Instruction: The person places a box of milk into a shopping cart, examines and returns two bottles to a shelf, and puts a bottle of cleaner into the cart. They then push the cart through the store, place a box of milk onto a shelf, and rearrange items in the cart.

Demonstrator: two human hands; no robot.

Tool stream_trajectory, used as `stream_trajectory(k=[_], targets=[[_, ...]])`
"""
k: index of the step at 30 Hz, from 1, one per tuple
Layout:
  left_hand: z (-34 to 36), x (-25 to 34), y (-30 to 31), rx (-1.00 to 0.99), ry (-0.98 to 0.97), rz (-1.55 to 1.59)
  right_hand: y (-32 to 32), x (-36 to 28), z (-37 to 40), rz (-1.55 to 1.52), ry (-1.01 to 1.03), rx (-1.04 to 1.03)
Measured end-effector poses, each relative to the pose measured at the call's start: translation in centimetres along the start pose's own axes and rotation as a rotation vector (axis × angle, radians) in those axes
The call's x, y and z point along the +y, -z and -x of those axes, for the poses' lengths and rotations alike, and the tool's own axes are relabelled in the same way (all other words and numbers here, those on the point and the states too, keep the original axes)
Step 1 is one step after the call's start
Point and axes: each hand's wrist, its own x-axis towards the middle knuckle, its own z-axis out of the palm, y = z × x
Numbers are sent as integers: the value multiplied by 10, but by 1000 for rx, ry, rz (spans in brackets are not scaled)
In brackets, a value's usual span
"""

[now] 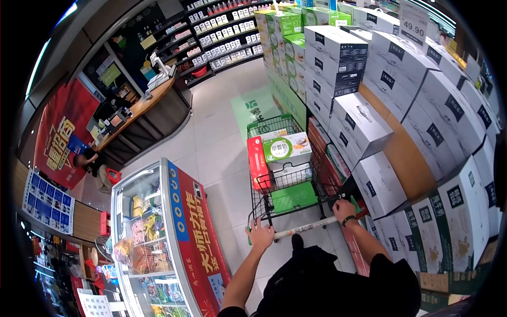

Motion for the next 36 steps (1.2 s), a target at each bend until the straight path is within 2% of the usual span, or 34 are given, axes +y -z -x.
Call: stream_trajectory(k=[6,8,11,13,15,17,19,21,22,25,26,27,29,34,36], targets=[[-73,4,15,-80,-44,17,-29,-24,-56,-96,67,65],[-94,10,16,-81,-66,49,-44,-55,-62,-64,45,-74],[-126,20,16,-89,-103,107,-68,-93,-73,127,71,-85],[-148,28,23,-236,-102,23,-70,-114,-90,105,5,-72],[-169,32,28,-234,-146,23,-80,-128,-105,85,-63,-66],[-193,32,47,-302,-282,-7,-88,-131,-117,226,-76,-46],[-215,18,63,-368,-348,-24,-94,-129,-124,229,-108,-13],[-238,-5,71,-421,-545,173,-101,-130,-138,214,-135,46],[-252,-18,77,-421,-561,185,-107,-135,-142,281,-136,129],[-292,-64,86,-660,-788,492,-111,-137,-156,348,-235,17],[-301,-82,84,-616,-842,644,-111,-135,-158,312,-240,36],[-314,-97,88,-628,-846,631,-111,-136,-160,331,-247,51],[-329,-120,91,-818,-649,956,-105,-141,-165,287,-339,-53],[-374,-155,96,-713,-543,1156,-112,-155,-179,298,-588,30],[-395,-157,104,-729,-488,1155,-117,-162,-184,306,-671,56]])
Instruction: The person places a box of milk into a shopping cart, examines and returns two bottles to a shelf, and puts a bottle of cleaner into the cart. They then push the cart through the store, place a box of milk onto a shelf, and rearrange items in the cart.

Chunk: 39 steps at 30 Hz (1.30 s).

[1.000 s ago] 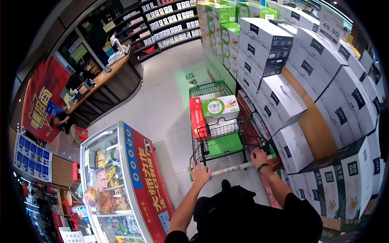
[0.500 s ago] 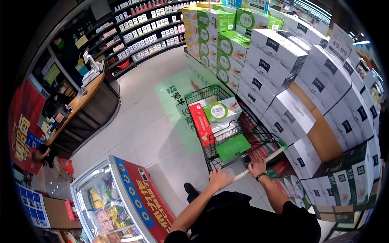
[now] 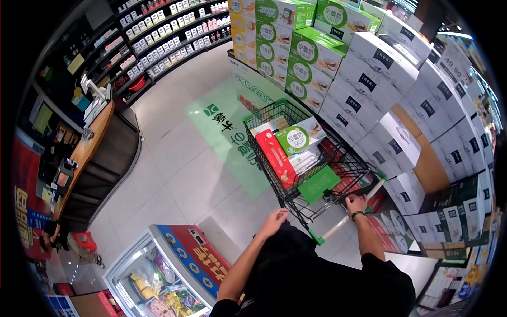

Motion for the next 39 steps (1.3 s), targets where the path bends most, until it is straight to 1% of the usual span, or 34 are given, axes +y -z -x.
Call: stream_trajectory(k=[1,2,3,5,6,7,9,10,11,12,13,15,16,17,18,19,21,22,23,25,27,29,30,31,33,37,39], targets=[[-6,3,9,33,36,13,-1,-3,1,30,-32,51],[-14,-1,13,98,17,-55,-3,-3,2,61,-65,101],[-20,-1,21,82,28,-65,-2,-4,1,57,-86,94],[-32,-1,37,141,20,-60,-2,-2,4,65,-96,126],[-40,-5,48,160,18,-61,1,-7,6,80,-65,184],[-48,7,56,168,23,-91,1,-8,10,78,-86,172],[-70,30,74,192,79,-202,-4,-5,8,-11,-72,273],[-86,41,79,173,89,-214,-10,-1,8,-1,-72,310],[-103,52,83,215,7,-360,-17,3,7,-3,-98,302],[-123,60,88,253,-78,-506,-18,4,8,-33,-79,364],[-145,64,91,226,-68,-521,-19,3,9,-63,-64,424],[-192,72,93,179,-217,-657,-14,-3,11,-55,-113,394],[-219,76,95,153,-208,-667,-9,-12,9,-52,-167,455],[-244,79,93,126,-264,-733,-7,-15,9,-44,-216,509],[-262,79,90,97,-313,-797,-8,-11,12,-47,-242,474],[-279,74,87,74,-295,-802,-5,-16,13,-45,-263,453],[-319,73,74,74,-469,-946,2,-22,7,7,-290,511],[-334,75,66,-25,-307,-1029,3,-21,7,-3,-325,484],[-351,77,64,-44,-308,-1031,3,-25,4,1,-342,481],[-376,82,51,-137,-150,-1163,11,-30,1,20,-359,442],[-396,88,38,-137,-113,-1208,13,-32,0,34,-375,419],[-403,90,27,-144,-14,-1271,14,-25,-1,43,-394,396],[-403,87,27,-111,-49,-1298,14,-28,-2,44,-392,398],[-405,86,27,-133,-52,-1312,14,-32,-2,40,-394,402],[-408,86,30,-137,-31,-1273,12,-35,-2,28,-438,403],[-413,97,32,-149,-29,-1318,3,-36,0,48,-501,403],[-421,102,40,-123,17,-1296,-14,-52,-16,-21,-610,623]])
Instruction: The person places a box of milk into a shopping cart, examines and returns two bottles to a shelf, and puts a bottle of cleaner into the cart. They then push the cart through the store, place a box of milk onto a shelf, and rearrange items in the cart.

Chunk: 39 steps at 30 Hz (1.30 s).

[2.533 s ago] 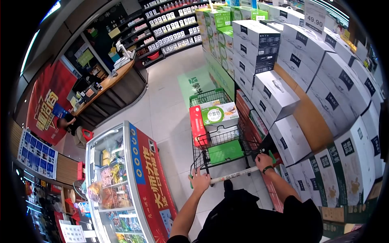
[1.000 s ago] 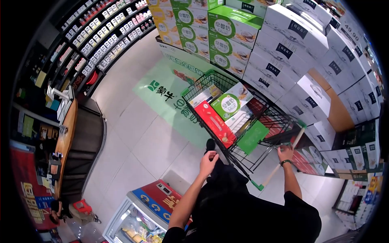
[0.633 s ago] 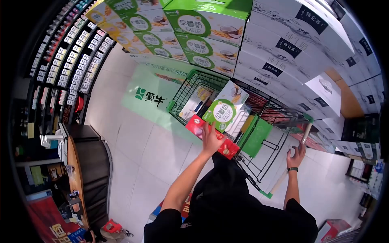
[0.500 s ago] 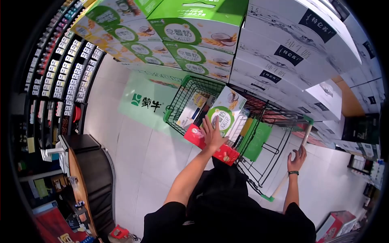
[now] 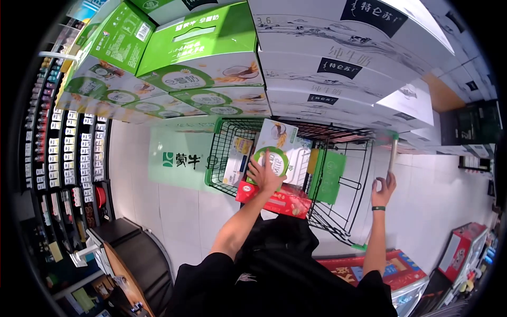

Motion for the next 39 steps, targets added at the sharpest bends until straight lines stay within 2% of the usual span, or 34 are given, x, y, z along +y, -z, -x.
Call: stream_trajectory(k=[1,3,6,7,8,10,12,13,14,16,17,19,20,21,22,24,26,28,29,30,31,33,34,36,37,38,39], targets=[[-3,-5,10,-11,-6,32,8,-42,-8,75,-35,-57],[-13,-16,31,-67,-20,62,4,-119,-10,36,60,-27],[-25,-38,50,-127,-71,148,-28,-231,8,-359,-85,-53],[-28,-42,56,-179,-89,230,-44,-259,16,-522,-203,-72],[-35,-46,65,-232,-123,316,-87,-292,32,-413,-243,27],[-39,-50,76,-265,-152,346,-91,-316,12,-306,-247,60],[-38,-55,88,-304,-168,369,-87,-333,-6,-615,-410,118],[-35,-54,99,-300,-203,380,-79,-339,-12,-526,-278,109],[-33,-52,109,-291,-241,394,-89,-340,-5,-520,-275,118],[-25,-50,128,-287,-277,351,-122,-340,17,-586,-491,41],[-20,-50,139,-278,-301,303,-124,-345,18,-589,-476,54],[-6,-56,156,-175,-458,176,-128,-357,25,-1273,-1795,-332],[-2,-60,160,-111,-549,103,-152,-355,50,-1553,-1621,-377],[6,-62,172,-10,-673,104,-174,-351,75,-1881,-1603,-344],[12,-67,181,-3,-673,108,-171,-362,84,-2116,-1515,-377],[15,-72,201,88,-917,59,-143,-402,90,-2110,-1443,-244],[22,-73,232,91,-944,31,-131,-418,91,-2158,-1217,-296],[28,-75,262,206,-1027,-22,-99,-447,62,-2143,-1142,-321],[27,-78,275,290,-1081,3,-92,-457,51,-2190,-1029,-333],[31,-77,297,305,-1077,-1,-89,-465,42,-2235,-923,-343],[37,-73,328,327,-1131,-50,-88,-470,32,-2244,-910,-353],[52,-69,381,338,-1201,-63,-86,-478,15,-2471,-783,-612],[57,-71,393,344,-1204,-67,-78,-485,6,-2475,-775,-613],[62,-77,413,432,-1266,-139,-56,-498,-15,-2579,-433,-784],[65,-82,420,535,-1302,-215,-44,-508,-27,-2536,-415,-785],[63,-87,424,548,-1307,-222,-41,-515,-33,-2627,-414,-783],[59,-91,425,705,-1385,-283,-43,-522,-34,-2725,-400,-705]])
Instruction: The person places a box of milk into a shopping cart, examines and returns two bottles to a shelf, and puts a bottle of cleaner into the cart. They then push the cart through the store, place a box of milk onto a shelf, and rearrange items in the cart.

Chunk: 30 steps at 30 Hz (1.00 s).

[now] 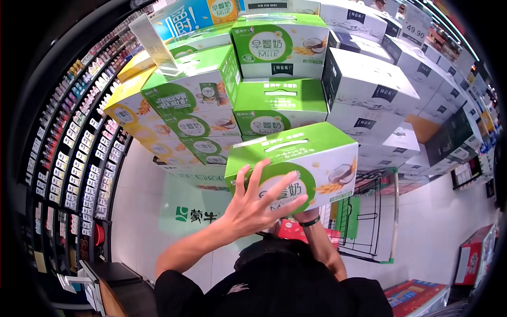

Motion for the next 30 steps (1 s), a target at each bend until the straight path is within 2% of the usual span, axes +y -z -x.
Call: stream_trajectory(k=[1,5,7,8,12,14,17,19,21,23,25,30], targets=[[1,-4,-1,102,-96,-117,-1,4,-6,-75,60,-29],[-2,-18,2,294,-133,-306,-17,-8,-44,-11,60,-158],[-14,-33,1,395,-137,-333,-35,-22,-67,158,37,-135],[-18,-41,3,400,-142,-321,-47,-24,-77,47,16,-226],[-36,-74,3,391,-205,-344,-64,-32,-105,212,64,-269],[-40,-87,-7,408,-231,-379,-51,-33,-120,50,25,-228],[-43,-108,-19,350,-235,-379,-71,-27,-130,117,58,-181],[-40,-111,-25,277,-191,-321,-75,-25,-130,78,17,-223],[-40,-115,-30,307,-187,-341,-75,-25,-133,90,43,-139],[-37,-112,-35,340,-174,-349,-65,-27,-137,98,34,-151],[-36,-111,-33,335,-173,-339,-58,-30,-140,-43,-98,-273],[-34,-111,-39,402,-180,-377,-46,-32,-140,23,-39,-187]])
